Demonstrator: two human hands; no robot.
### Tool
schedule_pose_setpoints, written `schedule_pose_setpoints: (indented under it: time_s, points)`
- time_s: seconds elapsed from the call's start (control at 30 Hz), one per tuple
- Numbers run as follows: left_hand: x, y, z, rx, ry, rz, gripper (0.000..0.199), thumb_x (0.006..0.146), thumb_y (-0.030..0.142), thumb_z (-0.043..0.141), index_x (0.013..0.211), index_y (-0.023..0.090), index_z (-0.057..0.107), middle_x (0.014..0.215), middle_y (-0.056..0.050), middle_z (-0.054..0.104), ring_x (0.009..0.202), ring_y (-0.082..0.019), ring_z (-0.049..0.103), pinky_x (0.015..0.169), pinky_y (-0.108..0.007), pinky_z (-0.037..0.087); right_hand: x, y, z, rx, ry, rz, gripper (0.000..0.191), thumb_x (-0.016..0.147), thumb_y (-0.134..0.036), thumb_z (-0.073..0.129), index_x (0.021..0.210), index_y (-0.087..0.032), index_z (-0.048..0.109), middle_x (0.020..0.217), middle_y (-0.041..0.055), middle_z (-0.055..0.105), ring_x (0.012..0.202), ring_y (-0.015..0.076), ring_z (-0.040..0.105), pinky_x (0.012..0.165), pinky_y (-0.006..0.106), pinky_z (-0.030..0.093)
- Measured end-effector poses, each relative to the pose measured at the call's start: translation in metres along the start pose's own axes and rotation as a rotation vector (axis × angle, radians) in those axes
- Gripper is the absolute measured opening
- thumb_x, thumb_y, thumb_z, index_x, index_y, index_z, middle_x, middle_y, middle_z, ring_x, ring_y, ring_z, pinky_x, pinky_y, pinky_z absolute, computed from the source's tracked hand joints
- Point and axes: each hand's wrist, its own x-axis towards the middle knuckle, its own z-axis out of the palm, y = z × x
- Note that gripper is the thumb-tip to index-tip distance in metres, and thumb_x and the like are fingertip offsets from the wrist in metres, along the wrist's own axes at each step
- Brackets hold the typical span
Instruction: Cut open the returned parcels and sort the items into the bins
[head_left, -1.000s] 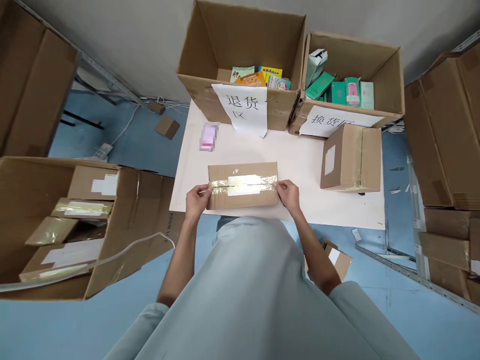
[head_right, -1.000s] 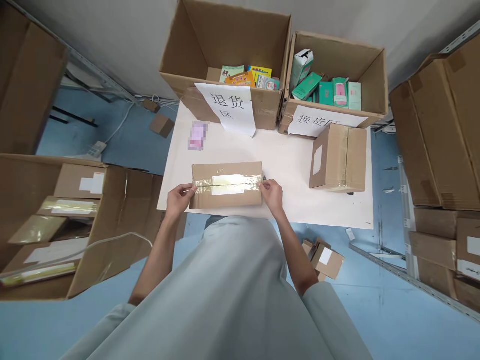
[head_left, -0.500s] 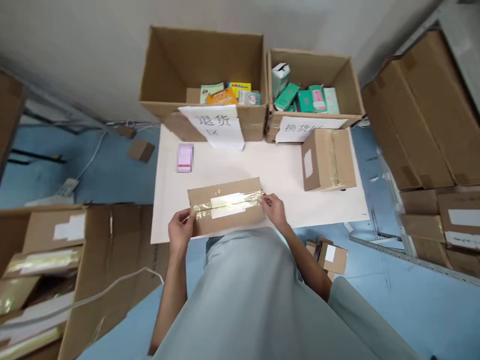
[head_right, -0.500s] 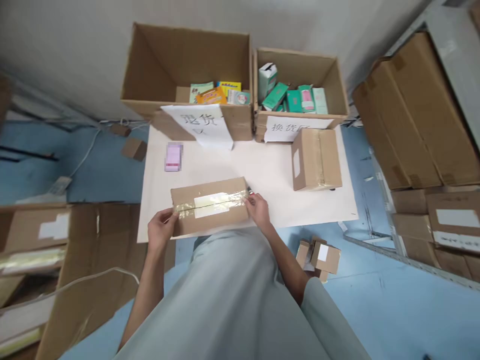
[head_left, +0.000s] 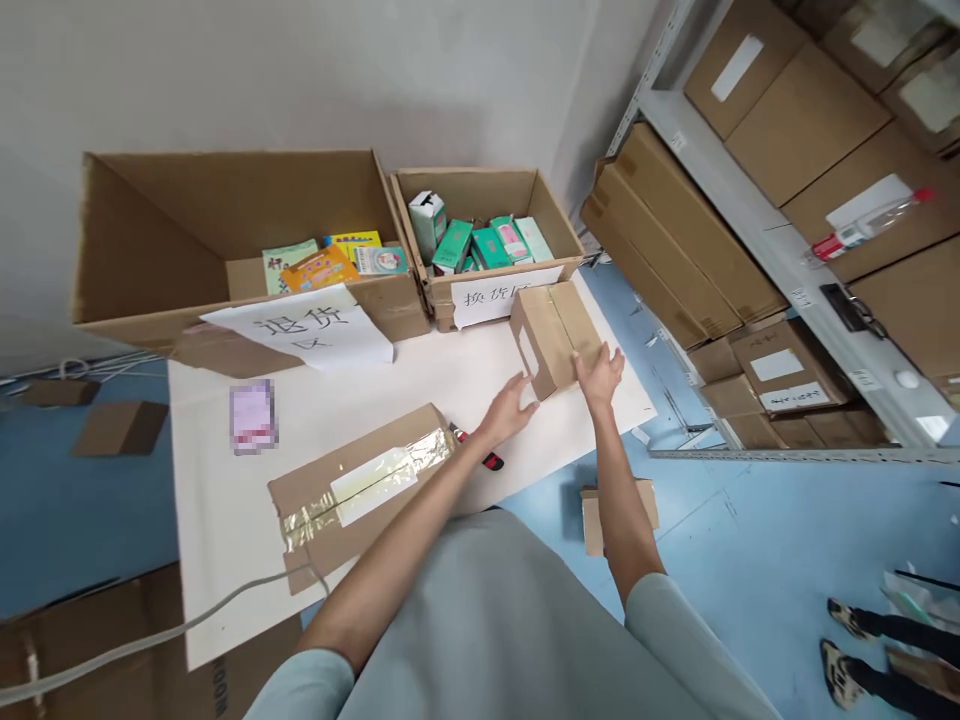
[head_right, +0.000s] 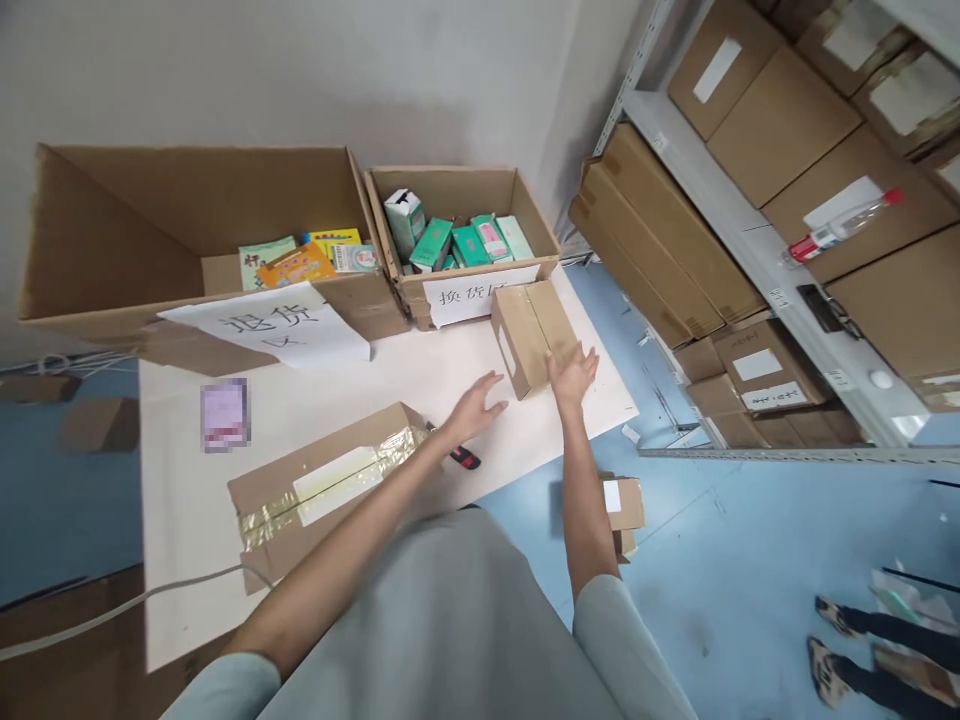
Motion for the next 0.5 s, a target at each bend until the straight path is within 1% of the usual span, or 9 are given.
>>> schedule_pose_setpoints:
  time_s: [0.03,0.07,0.13,0.17,0.23,0.3,0.4,0.47,0.5]
  points:
    - [0.015,0.004,0.014,-0.109,-0.084,-0.063,0.071,0.091,0.028,0.085,0.159,0.015,0.067,0.18,-0.024,0.05,0.172,-0.04,0.045,0.142,-0.056,0.037,0.009,0.008,-0.003,0.011,-0.046,0.08,0.092,0.102,-0.058,0.072,0.174,-0.005,0.046,0.178,0.0365,0.041,0.167,0.0488,0.04,0.132,0.064,0.041]
    - [0.027,0.008,0.025,-0.197,-0.145,-0.112,0.078,0.087,0.03,0.089,0.16,0.015,0.066,0.181,-0.025,0.049,0.172,-0.042,0.044,0.141,-0.057,0.037,0.014,0.015,-0.005,0.035,-0.101,0.134,0.095,0.102,-0.057,0.07,0.177,-0.006,0.042,0.174,0.036,0.045,0.164,0.047,0.046,0.13,0.06,0.045]
    - [0.042,0.01,0.04,-0.285,-0.223,-0.155,0.086,0.081,0.035,0.094,0.161,0.016,0.067,0.177,-0.024,0.054,0.169,-0.045,0.047,0.14,-0.06,0.037,0.016,0.025,-0.003,0.095,-0.185,0.175,0.095,0.103,-0.054,0.067,0.181,-0.009,0.036,0.165,0.032,0.053,0.151,0.0412,0.06,0.124,0.051,0.051]
    - [0.044,0.01,0.044,-0.3,-0.245,-0.159,0.087,0.079,0.037,0.096,0.159,0.017,0.069,0.174,-0.023,0.059,0.167,-0.045,0.05,0.14,-0.061,0.037,0.013,0.029,-0.001,0.116,-0.198,0.176,0.094,0.103,-0.053,0.066,0.181,-0.01,0.035,0.16,0.0296,0.056,0.144,0.0387,0.066,0.121,0.047,0.054]
    - [0.042,0.004,0.047,-0.316,-0.271,-0.159,0.084,0.076,0.039,0.098,0.154,0.019,0.073,0.168,-0.02,0.065,0.165,-0.044,0.053,0.141,-0.059,0.035,0.004,0.034,0.006,0.136,-0.184,0.16,0.093,0.103,-0.054,0.065,0.181,-0.012,0.036,0.154,0.026,0.057,0.135,0.0363,0.071,0.117,0.043,0.056]
    - [0.031,-0.005,0.045,-0.335,-0.28,-0.163,0.084,0.074,0.042,0.1,0.152,0.019,0.076,0.169,-0.019,0.065,0.166,-0.044,0.051,0.142,-0.058,0.035,-0.006,0.034,0.013,0.152,-0.176,0.115,0.094,0.102,-0.054,0.066,0.181,-0.012,0.036,0.153,0.025,0.057,0.138,0.0364,0.069,0.117,0.043,0.056]
    - [0.014,-0.02,0.041,-0.35,-0.246,-0.179,0.094,0.072,0.049,0.103,0.157,0.021,0.072,0.179,-0.02,0.053,0.171,-0.045,0.044,0.141,-0.061,0.036,-0.019,0.026,0.024,0.181,-0.183,0.037,0.093,0.102,-0.054,0.067,0.181,-0.015,0.036,0.159,0.0245,0.055,0.15,0.0359,0.061,0.123,0.046,0.053]
    - [0.007,-0.028,0.037,-0.367,-0.209,-0.135,0.101,0.074,0.054,0.102,0.164,0.022,0.067,0.184,-0.021,0.045,0.173,-0.047,0.039,0.14,-0.064,0.036,-0.025,0.015,0.028,0.189,-0.195,0.024,0.093,0.104,-0.053,0.067,0.181,-0.014,0.034,0.162,0.026,0.054,0.151,0.0359,0.06,0.126,0.048,0.051]
    - [0.005,-0.031,0.035,-0.379,-0.191,-0.095,0.103,0.077,0.057,0.1,0.167,0.023,0.064,0.185,-0.021,0.043,0.174,-0.047,0.037,0.14,-0.065,0.035,-0.027,0.009,0.029,0.182,-0.195,0.028,0.093,0.104,-0.052,0.067,0.181,-0.012,0.034,0.162,0.0276,0.055,0.149,0.0368,0.062,0.126,0.049,0.051]
